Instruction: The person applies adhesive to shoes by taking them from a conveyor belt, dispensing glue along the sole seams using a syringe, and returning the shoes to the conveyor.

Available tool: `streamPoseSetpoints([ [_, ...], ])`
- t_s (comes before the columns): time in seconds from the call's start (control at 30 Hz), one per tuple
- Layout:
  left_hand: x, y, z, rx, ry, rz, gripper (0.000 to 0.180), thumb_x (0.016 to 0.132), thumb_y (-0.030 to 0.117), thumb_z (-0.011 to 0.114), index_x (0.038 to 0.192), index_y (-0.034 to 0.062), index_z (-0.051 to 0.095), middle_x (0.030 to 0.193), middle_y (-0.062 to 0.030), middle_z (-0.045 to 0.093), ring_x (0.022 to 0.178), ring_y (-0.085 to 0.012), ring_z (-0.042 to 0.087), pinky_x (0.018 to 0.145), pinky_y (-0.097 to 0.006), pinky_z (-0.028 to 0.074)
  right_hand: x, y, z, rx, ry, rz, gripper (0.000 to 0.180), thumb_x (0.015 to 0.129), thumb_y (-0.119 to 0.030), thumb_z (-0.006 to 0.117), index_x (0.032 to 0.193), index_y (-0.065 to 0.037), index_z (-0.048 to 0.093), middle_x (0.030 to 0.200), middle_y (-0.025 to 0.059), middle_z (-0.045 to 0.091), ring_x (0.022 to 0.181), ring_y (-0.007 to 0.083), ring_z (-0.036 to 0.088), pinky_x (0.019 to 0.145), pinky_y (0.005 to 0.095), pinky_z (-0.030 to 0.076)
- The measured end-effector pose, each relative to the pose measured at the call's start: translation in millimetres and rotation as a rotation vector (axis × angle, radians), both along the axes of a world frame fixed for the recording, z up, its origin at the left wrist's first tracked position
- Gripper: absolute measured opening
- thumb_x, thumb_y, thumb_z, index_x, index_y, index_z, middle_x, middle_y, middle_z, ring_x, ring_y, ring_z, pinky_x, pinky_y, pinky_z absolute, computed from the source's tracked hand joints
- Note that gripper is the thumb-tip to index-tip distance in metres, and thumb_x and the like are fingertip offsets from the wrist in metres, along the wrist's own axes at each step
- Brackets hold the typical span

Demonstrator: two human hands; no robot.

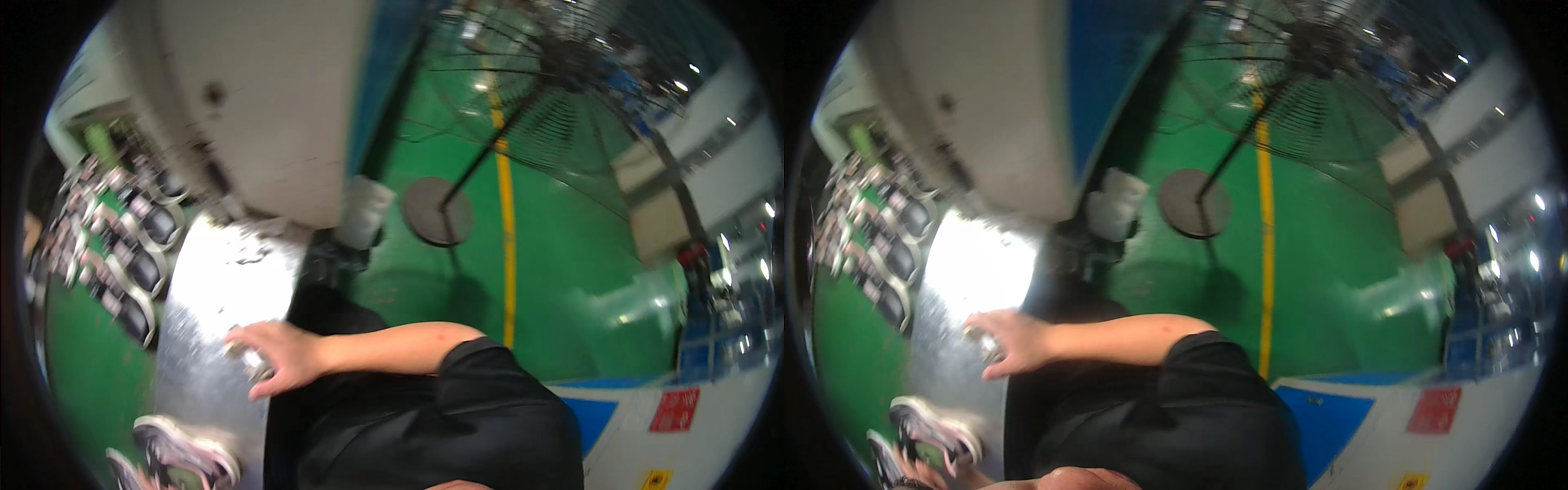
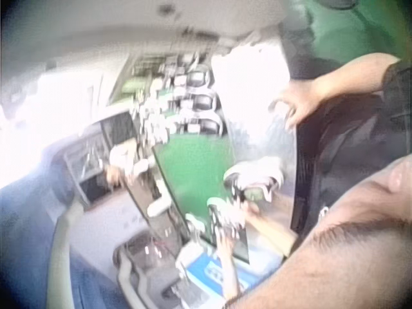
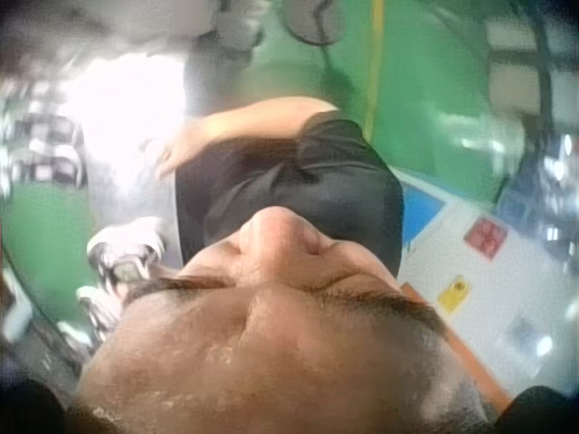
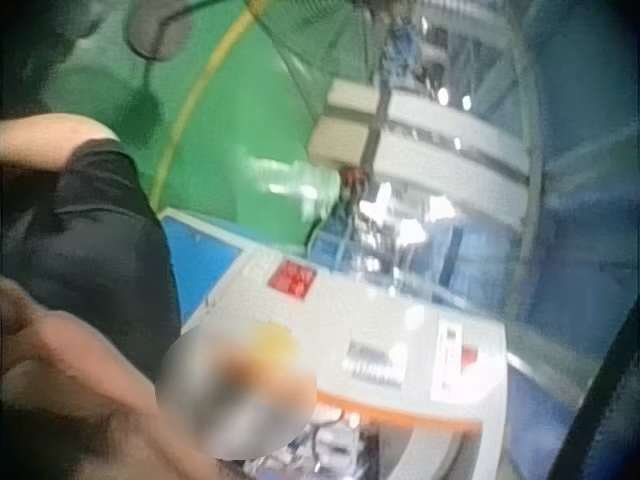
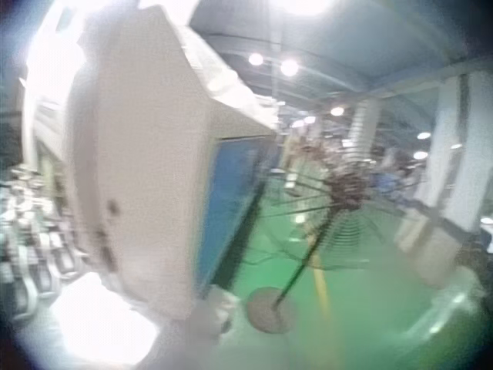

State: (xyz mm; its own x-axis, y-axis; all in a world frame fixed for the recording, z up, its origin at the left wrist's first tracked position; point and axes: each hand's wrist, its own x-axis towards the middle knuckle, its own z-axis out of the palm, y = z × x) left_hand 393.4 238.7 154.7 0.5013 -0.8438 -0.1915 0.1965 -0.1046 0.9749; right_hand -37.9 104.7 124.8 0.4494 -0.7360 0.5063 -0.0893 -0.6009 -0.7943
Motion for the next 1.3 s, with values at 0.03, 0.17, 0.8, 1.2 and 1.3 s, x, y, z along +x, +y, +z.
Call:
streamPoseSetpoints([
  [0.03, 15.8, 9.1, 5.5, 0.002, 0.066, -0.042, 0.037, 0.092, 0.027, 0.051, 0.113, -0.0022, 0.059, 0.106, -0.0114, 0.064, 0.094, -0.0189, 0.06, 0.082, -0.029, 0.046, -4.3, 3.3, 2.8, 0.028, -0.016, -0.008, 0.082, 0.069, -0.044, 0.076, 0.129, 0.0, 0.041, 0.107, 0.0193, 0.058, 0.092, 0.0325, 0.059, 0.082, 0.0362, 0.047],
  [0.17, 32.8, -15.4, -24.8, 0.43, -0.178, 0.056, 0.04, 0.09, 0.034, 0.056, 0.102, -0.0026, 0.065, 0.104, -0.0111, 0.065, 0.09, -0.0156, 0.061, 0.083, -0.028, 0.046, -51.9, 6.8, 26.8, 0.237, 0.208, 0.103, 0.073, 0.069, -0.037, 0.076, 0.125, -0.001, 0.046, 0.099, 0.0176, 0.062, 0.082, 0.026, 0.062, 0.076, 0.0332, 0.049],
  [0.8, -130.2, -45.5, 22.2, -0.663, 0.548, -0.024, 0.046, 0.076, 0.008, 0.069, 0.117, 0.0074, 0.048, 0.102, -0.0063, 0.059, 0.092, -0.016, 0.06, 0.084, -0.032, 0.051, -0.9, -8.7, 92.9, 0.669, -0.202, 0.662, 0.061, 0.076, -0.047, 0.066, 0.112, -0.001, 0.049, 0.09, 0.0134, 0.055, 0.069, 0.0197, 0.05, 0.054, 0.0268, 0.041],
  [1.2, -141.9, -12.1, 31.5, -0.423, 0.424, -0.227, 0.072, 0.07, -0.008, 0.071, 0.133, 0.0075, 0.039, 0.109, -0.0067, 0.059, 0.095, -0.0165, 0.059, 0.086, -0.035, 0.049, -9.3, -38.2, 111.8, 1.0, -0.279, 0.996, 0.058, 0.072, -0.039, 0.074, 0.108, -0.001, 0.05, 0.082, 0.0186, 0.058, 0.074, 0.026, 0.055, 0.06, 0.0352, 0.044],
  [1.3, -145.5, -13.8, 33.4, -0.391, 0.374, -0.222, 0.077, 0.063, 0.001, 0.075, 0.131, 0.0077, 0.038, 0.114, -0.0091, 0.054, 0.105, -0.0191, 0.053, 0.091, -0.036, 0.044, 39.3, -12.1, 120.1, 0.847, -0.504, 1.049, 0.038, 0.086, -0.031, 0.062, 0.112, -0.007, 0.047, 0.067, 0.0227, 0.058, 0.063, 0.0268, 0.055, 0.053, 0.0362, 0.044],
])
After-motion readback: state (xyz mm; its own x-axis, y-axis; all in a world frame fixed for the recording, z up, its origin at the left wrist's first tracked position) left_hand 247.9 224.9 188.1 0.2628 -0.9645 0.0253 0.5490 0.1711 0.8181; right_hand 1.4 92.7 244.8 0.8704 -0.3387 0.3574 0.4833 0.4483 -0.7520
